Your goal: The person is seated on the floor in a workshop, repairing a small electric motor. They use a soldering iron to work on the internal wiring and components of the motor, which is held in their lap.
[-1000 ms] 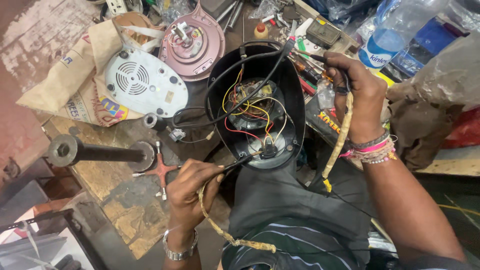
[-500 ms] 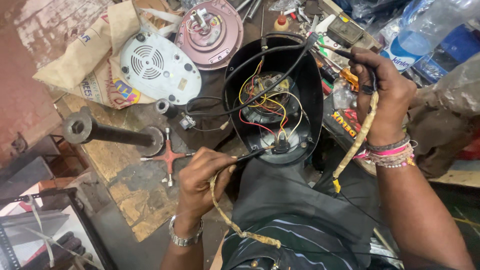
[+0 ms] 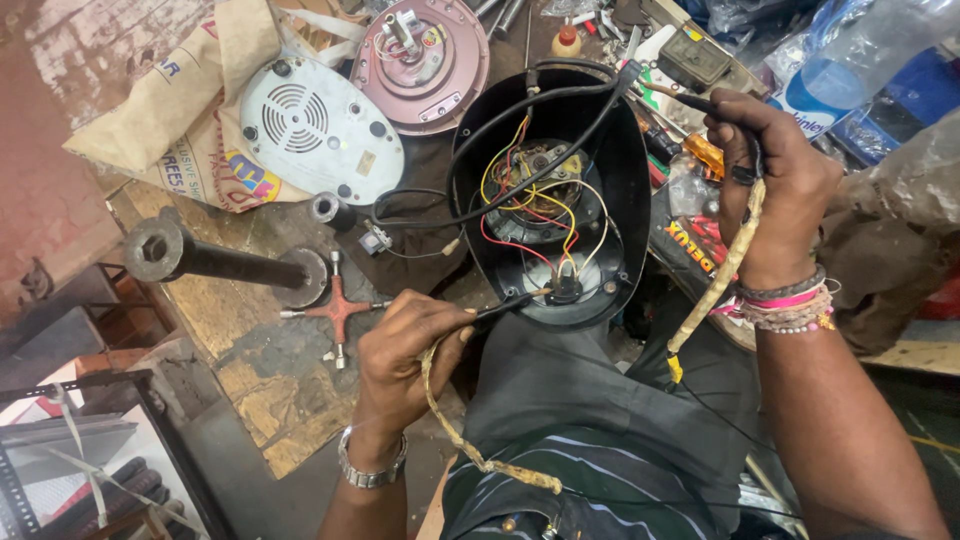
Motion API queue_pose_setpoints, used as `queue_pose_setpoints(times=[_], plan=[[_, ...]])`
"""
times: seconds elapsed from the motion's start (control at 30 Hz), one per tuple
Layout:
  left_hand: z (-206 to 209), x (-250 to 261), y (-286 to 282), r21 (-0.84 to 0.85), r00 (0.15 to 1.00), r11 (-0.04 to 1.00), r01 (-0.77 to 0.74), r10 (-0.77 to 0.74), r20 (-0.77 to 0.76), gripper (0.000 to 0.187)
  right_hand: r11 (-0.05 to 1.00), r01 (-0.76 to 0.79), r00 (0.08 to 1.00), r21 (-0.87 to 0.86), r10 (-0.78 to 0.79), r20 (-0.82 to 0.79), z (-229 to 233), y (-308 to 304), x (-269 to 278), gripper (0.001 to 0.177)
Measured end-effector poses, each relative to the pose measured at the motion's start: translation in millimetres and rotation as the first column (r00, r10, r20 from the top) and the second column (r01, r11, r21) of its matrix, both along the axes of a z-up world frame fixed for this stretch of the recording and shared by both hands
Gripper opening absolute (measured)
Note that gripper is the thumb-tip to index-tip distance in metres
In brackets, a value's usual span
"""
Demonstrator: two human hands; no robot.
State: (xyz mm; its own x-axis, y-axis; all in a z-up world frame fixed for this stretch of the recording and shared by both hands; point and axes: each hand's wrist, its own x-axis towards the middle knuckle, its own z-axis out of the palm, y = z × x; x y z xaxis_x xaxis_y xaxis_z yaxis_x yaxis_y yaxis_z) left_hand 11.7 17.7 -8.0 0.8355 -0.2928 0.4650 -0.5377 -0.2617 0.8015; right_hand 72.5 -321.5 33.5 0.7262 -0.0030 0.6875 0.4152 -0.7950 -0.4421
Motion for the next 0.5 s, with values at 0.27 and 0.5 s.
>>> queue_pose_setpoints(times=[0.27, 0.5], plan=[[1.4, 0.3, 0.0, 0.0, 1.0, 1.0, 0.003, -0.003, 0.004, 0.022, 1.0, 0.008, 1.0, -0.012, -0.008, -0.004, 2.2, 1.2, -1.3, 0.016], [2.2, -2.6, -2.5, -0.008, 1.0, 1.0, -0.021, 0.022, 0.019, 0.019, 1.0, 0.024, 0.999, -0.007, -0.024, -0.027, -1.1, -3.2, -2.7, 0.012]])
